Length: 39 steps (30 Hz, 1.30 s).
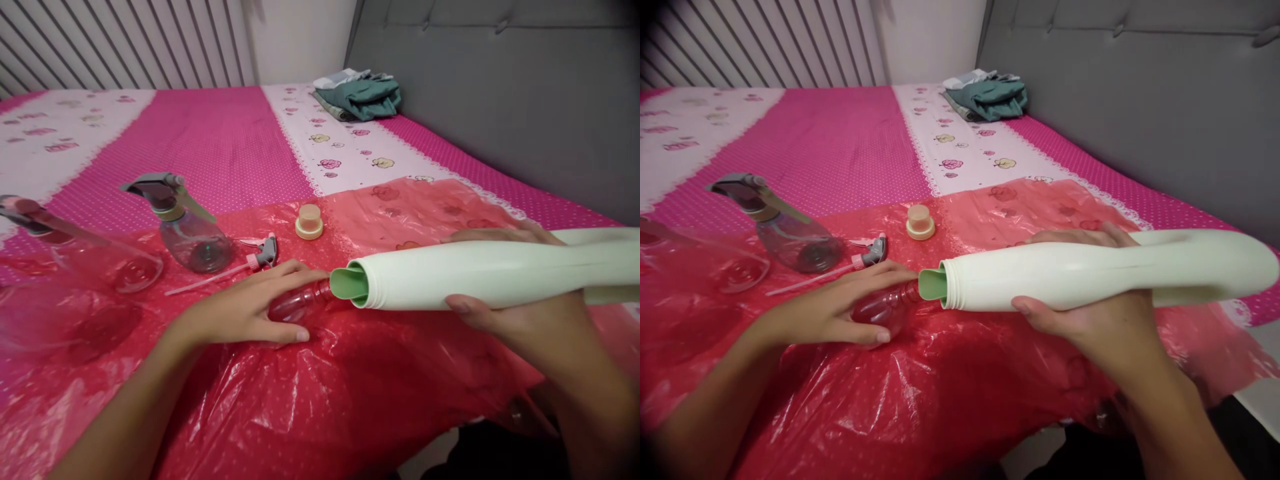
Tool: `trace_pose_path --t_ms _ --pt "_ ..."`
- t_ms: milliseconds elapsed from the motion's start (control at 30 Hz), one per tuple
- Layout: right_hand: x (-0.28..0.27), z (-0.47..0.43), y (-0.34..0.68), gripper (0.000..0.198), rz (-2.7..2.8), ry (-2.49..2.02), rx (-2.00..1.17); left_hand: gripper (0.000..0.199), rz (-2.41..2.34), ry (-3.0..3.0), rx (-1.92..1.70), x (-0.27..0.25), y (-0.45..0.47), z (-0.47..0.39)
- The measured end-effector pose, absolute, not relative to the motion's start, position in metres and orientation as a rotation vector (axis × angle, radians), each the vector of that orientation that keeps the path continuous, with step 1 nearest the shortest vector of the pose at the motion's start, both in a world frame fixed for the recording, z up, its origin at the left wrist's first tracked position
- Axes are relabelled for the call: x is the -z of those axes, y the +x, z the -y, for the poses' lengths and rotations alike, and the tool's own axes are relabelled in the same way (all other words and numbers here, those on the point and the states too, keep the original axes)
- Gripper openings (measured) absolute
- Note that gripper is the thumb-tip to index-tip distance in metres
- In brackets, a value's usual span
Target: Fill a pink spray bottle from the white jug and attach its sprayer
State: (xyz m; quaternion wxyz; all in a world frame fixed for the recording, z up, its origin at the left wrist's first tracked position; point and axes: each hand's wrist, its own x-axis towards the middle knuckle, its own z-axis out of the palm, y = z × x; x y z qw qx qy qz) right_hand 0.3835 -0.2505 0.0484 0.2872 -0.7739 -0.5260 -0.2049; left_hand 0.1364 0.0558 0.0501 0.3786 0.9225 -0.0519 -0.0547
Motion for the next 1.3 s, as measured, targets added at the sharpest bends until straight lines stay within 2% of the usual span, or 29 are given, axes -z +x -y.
trace_pose_path --t_ms 433,1300 --pt "-0.058 0.253 0.374 0.074 1.388 -2.111 0.608 0.076 0.145 2.312 0.116 -0.052 0.137 -0.054" --pt "-0.073 0.253 0.365 0.070 1.435 -2.145 0.698 0.075 0.158 2.321 0.103 -0.052 0.136 -0.055"
